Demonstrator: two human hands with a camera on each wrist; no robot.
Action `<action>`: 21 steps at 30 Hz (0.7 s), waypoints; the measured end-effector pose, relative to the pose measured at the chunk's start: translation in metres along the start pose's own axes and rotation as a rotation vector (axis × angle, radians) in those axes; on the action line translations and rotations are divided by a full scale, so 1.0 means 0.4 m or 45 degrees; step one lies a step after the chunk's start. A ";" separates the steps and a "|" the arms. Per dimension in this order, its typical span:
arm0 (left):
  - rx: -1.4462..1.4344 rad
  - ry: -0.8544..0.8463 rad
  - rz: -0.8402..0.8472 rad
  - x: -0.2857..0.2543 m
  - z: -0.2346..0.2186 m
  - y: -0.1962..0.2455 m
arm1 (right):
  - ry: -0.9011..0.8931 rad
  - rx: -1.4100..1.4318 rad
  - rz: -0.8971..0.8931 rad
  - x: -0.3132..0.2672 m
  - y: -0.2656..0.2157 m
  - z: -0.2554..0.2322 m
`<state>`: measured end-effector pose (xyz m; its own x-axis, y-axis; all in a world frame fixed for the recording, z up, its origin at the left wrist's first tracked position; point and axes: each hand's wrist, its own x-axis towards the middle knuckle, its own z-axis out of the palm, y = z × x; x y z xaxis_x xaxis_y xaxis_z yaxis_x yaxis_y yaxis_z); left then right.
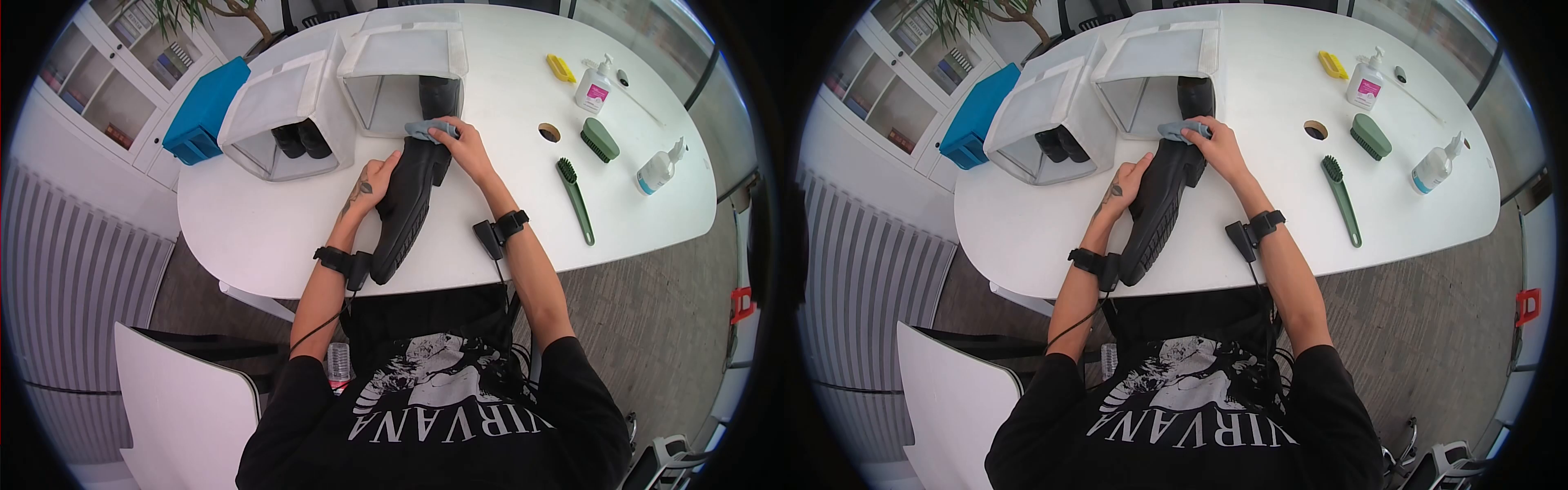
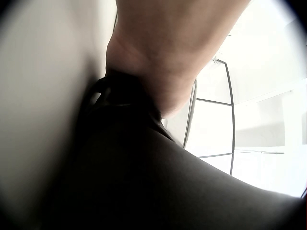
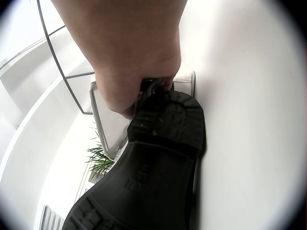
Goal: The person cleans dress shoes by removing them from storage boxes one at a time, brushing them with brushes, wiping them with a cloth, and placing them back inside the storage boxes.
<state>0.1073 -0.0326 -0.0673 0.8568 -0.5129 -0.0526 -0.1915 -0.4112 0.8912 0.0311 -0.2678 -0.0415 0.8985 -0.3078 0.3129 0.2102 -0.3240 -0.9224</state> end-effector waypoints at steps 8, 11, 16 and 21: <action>-0.028 0.024 0.014 0.008 0.011 -0.018 | -0.002 -0.004 0.003 0.000 0.000 0.000; -0.052 0.086 0.082 0.002 0.017 -0.013 | 0.001 0.001 0.005 0.001 0.005 0.001; -0.031 0.104 0.084 0.013 0.018 -0.027 | 0.020 -0.021 0.030 -0.006 -0.010 0.000; -0.019 0.103 0.082 0.001 0.014 -0.004 | -0.266 -0.031 0.003 -0.003 -0.062 -0.055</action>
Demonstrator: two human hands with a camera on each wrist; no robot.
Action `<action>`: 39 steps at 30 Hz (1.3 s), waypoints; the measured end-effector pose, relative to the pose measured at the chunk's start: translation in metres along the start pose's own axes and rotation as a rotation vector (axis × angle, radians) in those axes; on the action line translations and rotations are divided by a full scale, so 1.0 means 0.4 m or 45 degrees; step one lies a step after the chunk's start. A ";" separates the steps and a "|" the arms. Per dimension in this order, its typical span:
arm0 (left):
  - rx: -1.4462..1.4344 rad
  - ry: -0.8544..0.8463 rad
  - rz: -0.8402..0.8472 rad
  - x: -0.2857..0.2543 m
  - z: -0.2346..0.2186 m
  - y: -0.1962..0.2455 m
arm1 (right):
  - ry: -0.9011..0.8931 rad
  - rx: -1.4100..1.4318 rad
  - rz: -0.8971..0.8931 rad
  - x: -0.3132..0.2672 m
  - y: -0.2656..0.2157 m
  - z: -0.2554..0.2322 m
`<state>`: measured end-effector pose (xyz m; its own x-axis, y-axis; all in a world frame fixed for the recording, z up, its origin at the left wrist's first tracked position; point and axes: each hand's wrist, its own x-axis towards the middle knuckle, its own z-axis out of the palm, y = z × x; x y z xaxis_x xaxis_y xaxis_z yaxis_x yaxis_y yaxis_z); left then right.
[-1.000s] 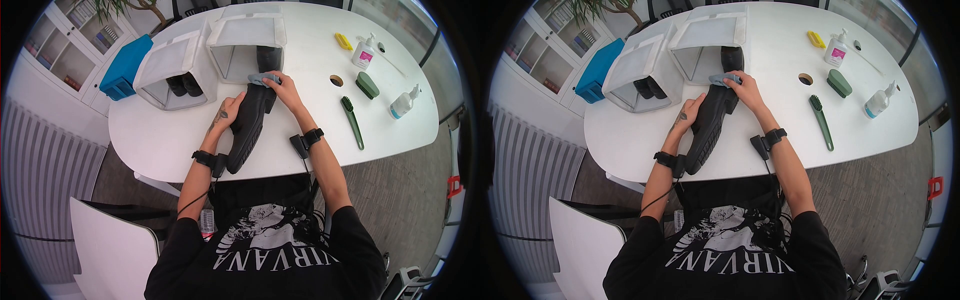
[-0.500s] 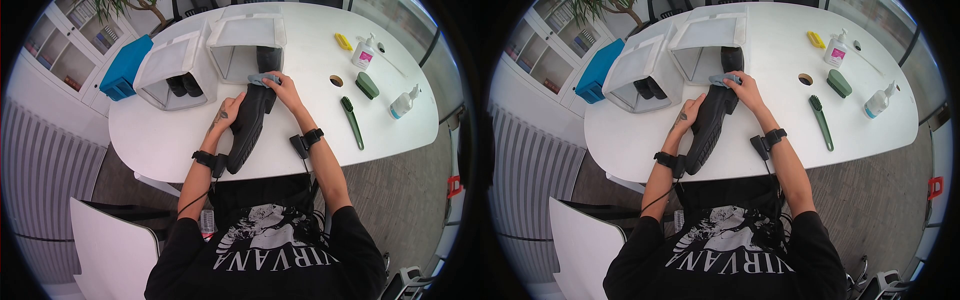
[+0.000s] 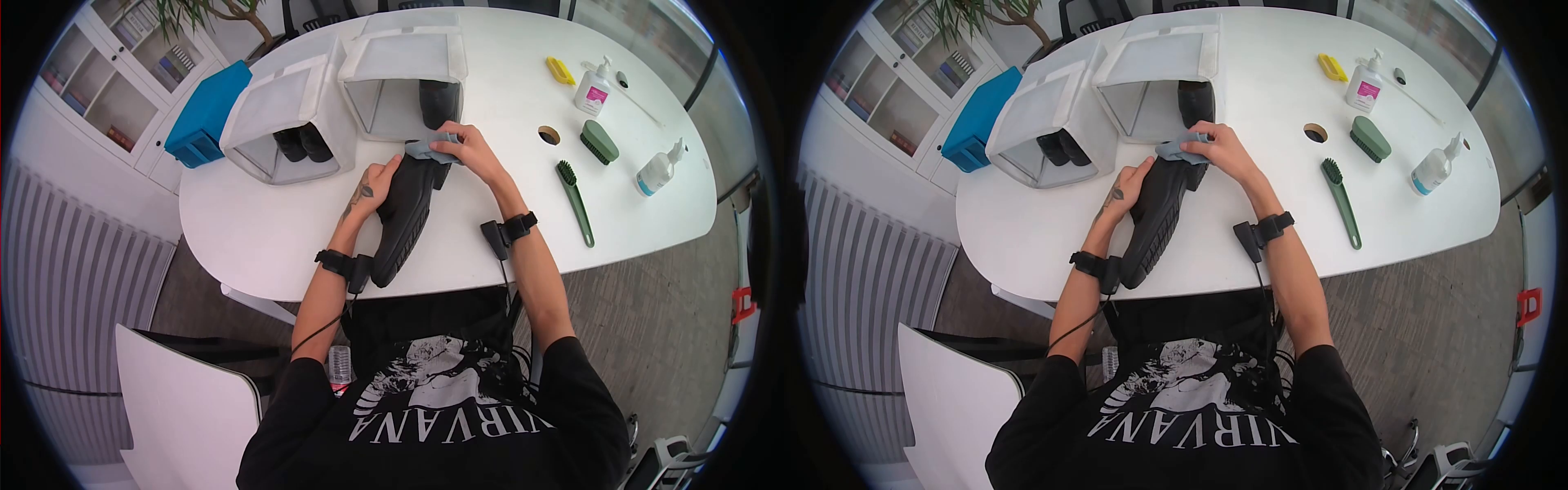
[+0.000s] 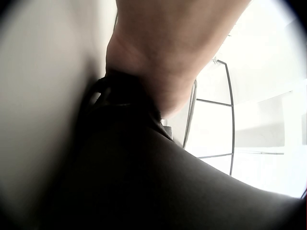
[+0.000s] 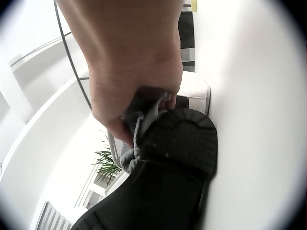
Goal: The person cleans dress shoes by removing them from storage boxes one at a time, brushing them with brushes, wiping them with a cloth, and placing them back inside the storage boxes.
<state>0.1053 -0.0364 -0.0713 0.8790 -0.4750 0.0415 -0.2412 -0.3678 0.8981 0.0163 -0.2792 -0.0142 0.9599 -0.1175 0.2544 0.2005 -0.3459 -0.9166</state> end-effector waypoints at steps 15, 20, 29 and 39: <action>0.065 -0.027 -0.032 -0.009 -0.006 0.013 | -0.090 -0.233 -0.179 -0.052 -0.093 -0.001; 0.115 0.005 -0.002 -0.008 -0.008 0.016 | 0.009 -0.243 -0.047 -0.066 -0.110 -0.002; 0.062 -0.005 -0.013 -0.002 0.000 0.000 | 0.125 -0.359 -0.319 -0.064 -0.083 0.010; 0.045 -0.051 -0.080 -0.006 -0.009 0.007 | 0.165 -0.472 -0.319 -0.075 -0.091 0.011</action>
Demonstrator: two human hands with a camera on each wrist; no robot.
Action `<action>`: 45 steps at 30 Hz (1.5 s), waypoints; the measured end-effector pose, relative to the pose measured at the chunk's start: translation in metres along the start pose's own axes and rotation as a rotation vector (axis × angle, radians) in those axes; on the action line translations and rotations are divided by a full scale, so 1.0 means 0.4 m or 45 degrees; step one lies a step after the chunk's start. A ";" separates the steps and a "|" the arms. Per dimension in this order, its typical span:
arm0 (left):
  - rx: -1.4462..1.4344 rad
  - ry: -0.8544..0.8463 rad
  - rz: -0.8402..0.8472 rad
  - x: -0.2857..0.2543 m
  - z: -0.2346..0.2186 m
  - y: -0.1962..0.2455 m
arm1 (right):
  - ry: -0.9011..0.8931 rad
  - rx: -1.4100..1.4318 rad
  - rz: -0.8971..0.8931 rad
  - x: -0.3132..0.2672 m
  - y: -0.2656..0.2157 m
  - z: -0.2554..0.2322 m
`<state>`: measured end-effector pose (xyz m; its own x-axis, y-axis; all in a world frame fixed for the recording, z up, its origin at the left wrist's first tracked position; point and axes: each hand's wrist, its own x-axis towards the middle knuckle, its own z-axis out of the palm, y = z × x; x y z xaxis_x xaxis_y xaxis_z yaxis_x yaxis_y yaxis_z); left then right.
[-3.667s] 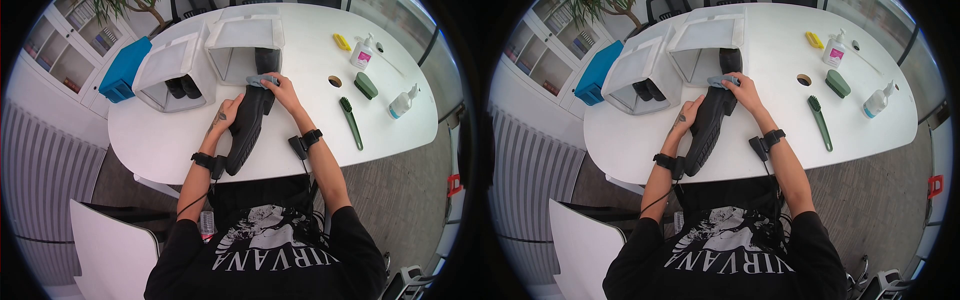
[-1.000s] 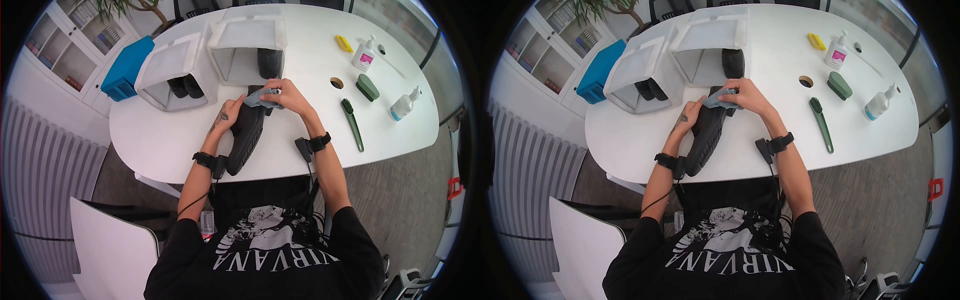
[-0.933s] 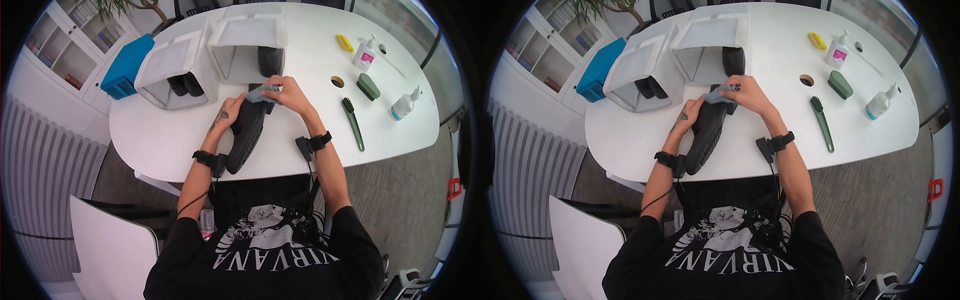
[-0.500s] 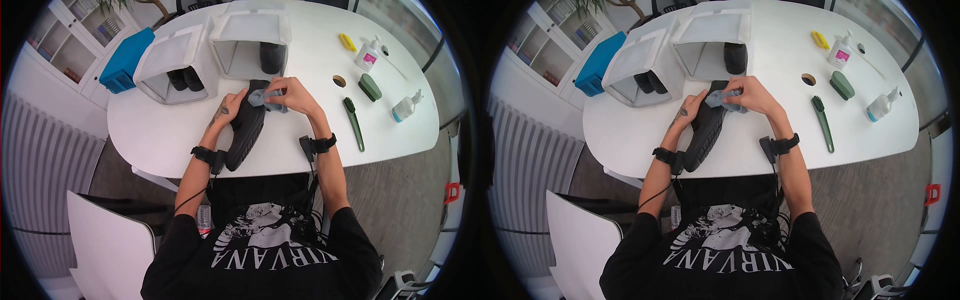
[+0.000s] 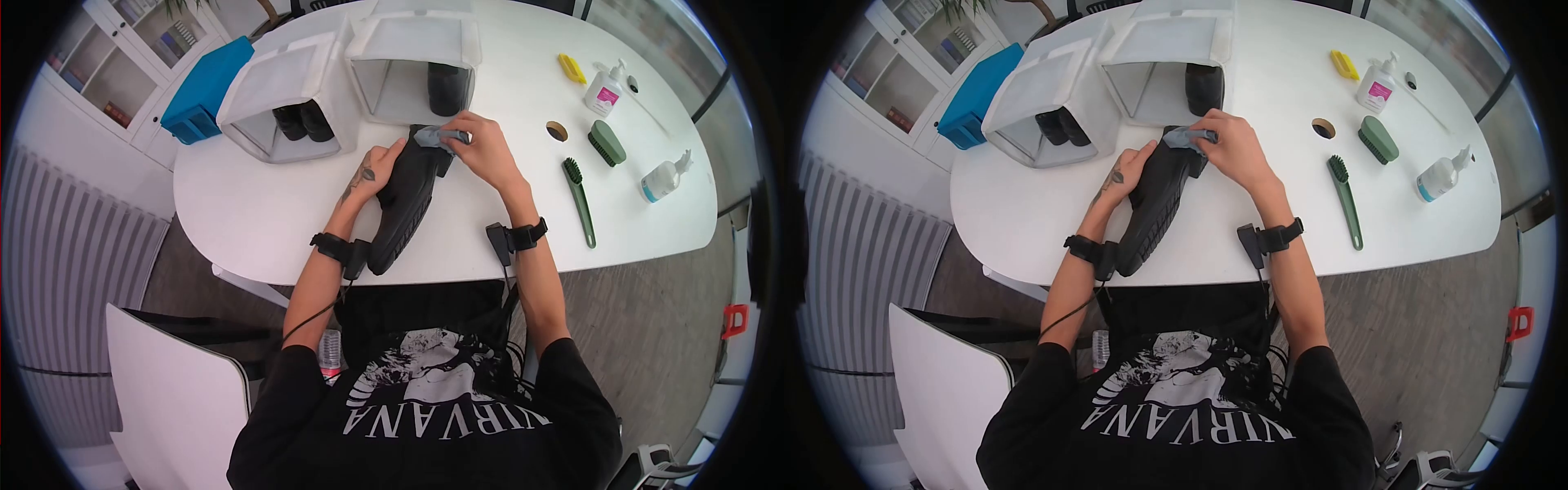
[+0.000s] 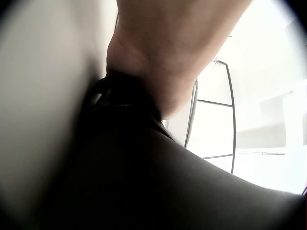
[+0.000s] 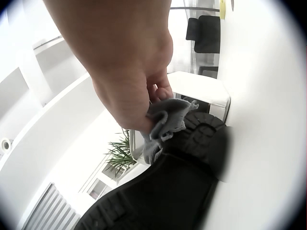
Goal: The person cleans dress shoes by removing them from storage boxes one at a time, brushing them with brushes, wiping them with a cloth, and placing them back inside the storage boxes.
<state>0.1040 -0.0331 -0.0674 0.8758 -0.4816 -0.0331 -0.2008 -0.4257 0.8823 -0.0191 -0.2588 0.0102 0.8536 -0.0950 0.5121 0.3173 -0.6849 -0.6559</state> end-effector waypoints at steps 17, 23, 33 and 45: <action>0.028 0.006 0.032 -0.007 -0.001 0.014 | -0.142 -0.006 -0.188 0.001 -0.027 0.024; 0.058 0.017 0.063 -0.005 0.005 0.010 | -0.369 -0.102 0.036 0.002 -0.076 -0.019; 0.049 0.017 0.041 0.000 0.003 0.005 | -0.216 -0.283 -0.315 -0.005 -0.079 -0.003; 0.088 0.044 0.089 -0.034 -0.010 0.055 | -0.531 -0.464 -0.555 0.007 -0.123 -0.034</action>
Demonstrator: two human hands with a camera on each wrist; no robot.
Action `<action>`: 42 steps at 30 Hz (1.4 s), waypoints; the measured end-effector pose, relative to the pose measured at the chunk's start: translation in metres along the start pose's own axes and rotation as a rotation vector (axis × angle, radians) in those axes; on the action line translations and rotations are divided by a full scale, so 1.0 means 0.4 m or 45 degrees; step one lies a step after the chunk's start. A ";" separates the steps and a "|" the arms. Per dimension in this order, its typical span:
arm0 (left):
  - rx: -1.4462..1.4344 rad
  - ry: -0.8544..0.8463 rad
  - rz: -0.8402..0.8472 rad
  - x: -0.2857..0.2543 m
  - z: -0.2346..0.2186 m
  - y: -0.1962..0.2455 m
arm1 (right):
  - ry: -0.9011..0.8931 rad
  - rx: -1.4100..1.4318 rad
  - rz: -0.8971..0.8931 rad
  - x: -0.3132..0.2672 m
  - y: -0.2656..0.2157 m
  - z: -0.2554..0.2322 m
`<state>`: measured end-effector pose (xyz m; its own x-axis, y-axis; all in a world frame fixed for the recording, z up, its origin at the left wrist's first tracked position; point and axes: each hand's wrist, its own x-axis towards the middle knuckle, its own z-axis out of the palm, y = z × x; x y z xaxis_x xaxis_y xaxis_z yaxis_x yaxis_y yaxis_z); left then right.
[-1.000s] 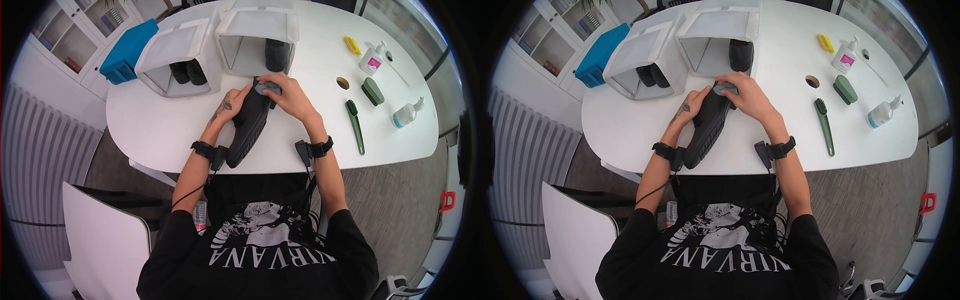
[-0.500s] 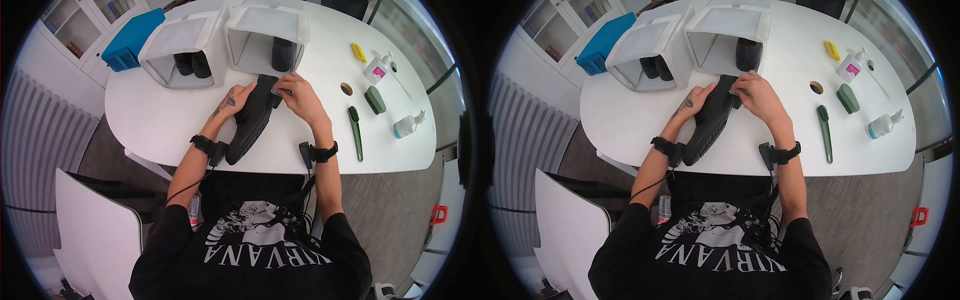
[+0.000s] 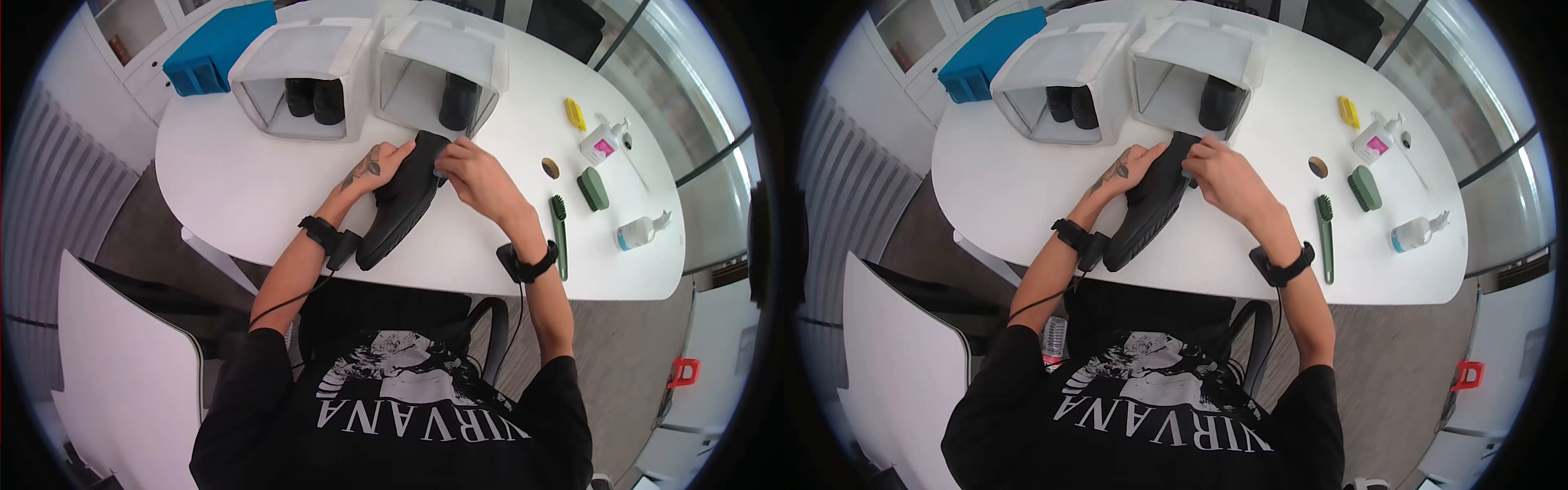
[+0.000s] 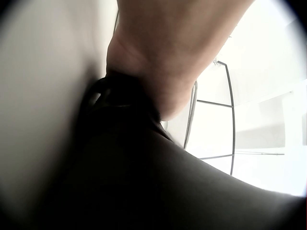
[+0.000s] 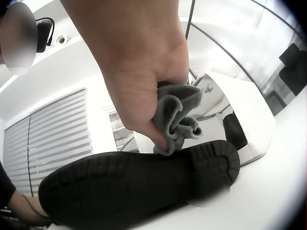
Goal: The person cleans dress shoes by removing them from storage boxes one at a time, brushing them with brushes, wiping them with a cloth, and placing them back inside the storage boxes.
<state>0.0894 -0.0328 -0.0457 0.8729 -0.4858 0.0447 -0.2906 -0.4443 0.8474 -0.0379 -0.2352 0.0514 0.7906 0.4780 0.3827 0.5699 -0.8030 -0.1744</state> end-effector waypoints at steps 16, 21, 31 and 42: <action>0.009 0.003 0.111 0.006 0.014 -0.015 | -0.061 0.240 -0.140 -0.025 -0.137 -0.034; 0.020 0.024 0.122 0.009 0.017 -0.021 | -0.067 0.156 -0.225 -0.010 -0.166 -0.039; -0.044 0.016 0.100 -0.001 0.013 -0.011 | -0.149 0.284 -0.125 0.017 -0.111 -0.044; 0.027 -0.013 0.103 0.008 0.012 -0.033 | -0.253 0.529 -0.166 0.053 -0.201 -0.004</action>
<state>0.0941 -0.0322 -0.0594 0.8421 -0.5287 0.1069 -0.3685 -0.4191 0.8298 -0.0671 -0.1611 0.0749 0.7111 0.6564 0.2518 0.6763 -0.5408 -0.5001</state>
